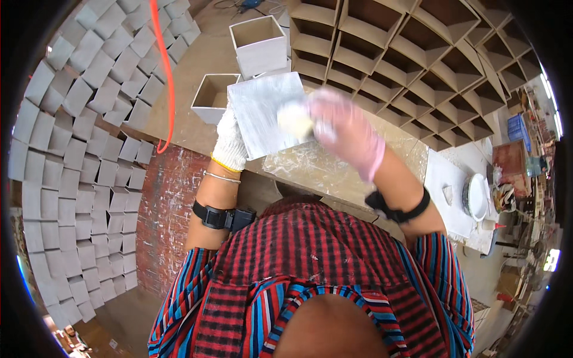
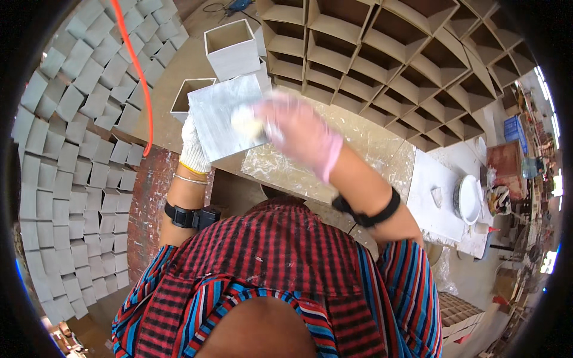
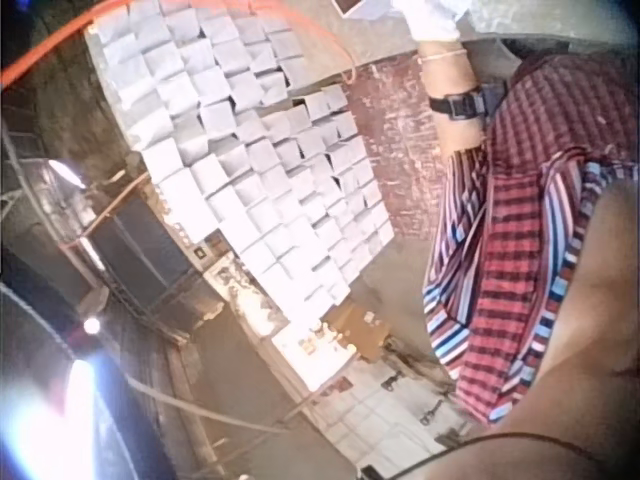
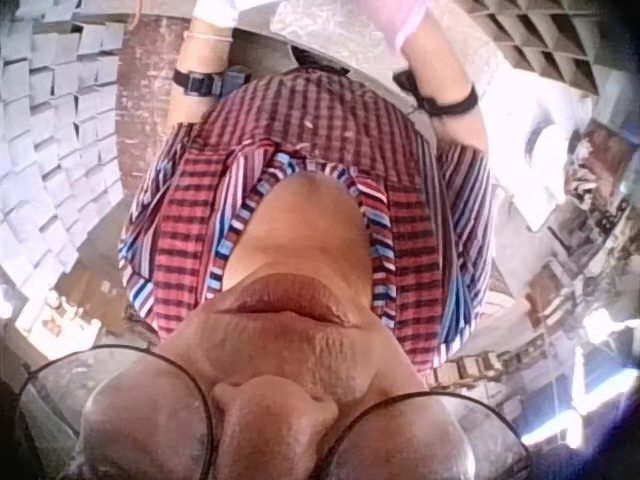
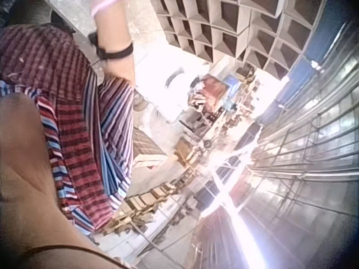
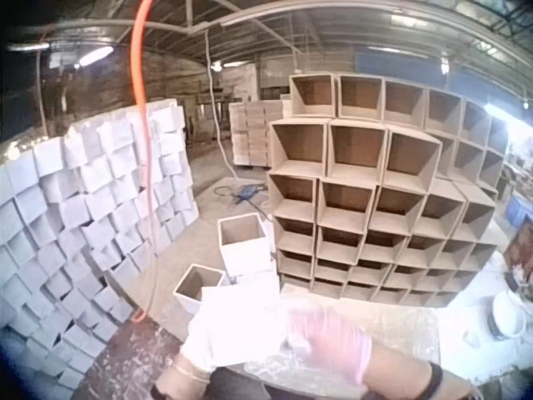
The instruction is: Applying glue to the edges and inside of a small white box using a sponge.
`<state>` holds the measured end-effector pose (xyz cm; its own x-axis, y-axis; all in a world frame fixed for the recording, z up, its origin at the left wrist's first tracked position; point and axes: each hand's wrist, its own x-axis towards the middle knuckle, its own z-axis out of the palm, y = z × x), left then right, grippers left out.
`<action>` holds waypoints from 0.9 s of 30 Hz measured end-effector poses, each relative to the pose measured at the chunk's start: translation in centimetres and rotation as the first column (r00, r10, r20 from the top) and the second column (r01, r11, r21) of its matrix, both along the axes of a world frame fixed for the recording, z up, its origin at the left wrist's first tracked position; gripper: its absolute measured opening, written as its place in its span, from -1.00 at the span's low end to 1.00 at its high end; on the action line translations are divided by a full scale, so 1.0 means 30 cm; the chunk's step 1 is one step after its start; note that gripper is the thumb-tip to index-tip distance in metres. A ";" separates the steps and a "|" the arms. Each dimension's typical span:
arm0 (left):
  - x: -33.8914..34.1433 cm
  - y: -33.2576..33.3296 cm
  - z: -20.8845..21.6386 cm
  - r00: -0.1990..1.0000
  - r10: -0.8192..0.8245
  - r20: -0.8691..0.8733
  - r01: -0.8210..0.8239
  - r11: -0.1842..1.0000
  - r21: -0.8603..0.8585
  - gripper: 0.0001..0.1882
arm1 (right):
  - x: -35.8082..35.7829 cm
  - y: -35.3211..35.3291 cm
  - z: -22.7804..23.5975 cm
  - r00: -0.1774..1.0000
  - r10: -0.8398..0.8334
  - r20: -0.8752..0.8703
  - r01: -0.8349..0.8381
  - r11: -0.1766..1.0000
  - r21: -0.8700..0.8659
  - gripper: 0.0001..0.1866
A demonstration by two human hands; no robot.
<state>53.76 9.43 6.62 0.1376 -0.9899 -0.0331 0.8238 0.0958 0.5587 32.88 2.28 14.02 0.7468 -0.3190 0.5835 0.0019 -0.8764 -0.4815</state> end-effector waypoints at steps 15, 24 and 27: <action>-0.054 -0.028 0.045 0.985 -0.171 0.023 0.168 0.981 0.096 -0.40 | 0.017 -0.056 0.002 0.986 0.118 -0.114 -0.115 0.993 0.032 -0.60; -0.073 -0.036 0.001 0.917 -0.115 0.382 0.121 0.993 0.010 -0.48 | 0.091 -0.136 0.060 0.973 0.190 0.129 -0.227 0.877 0.423 -0.61; -0.072 -0.035 0.015 0.941 -0.139 0.310 0.137 0.990 0.030 -0.56 | 0.106 -0.085 0.051 0.969 0.246 -0.002 -0.243 0.958 0.149 -0.63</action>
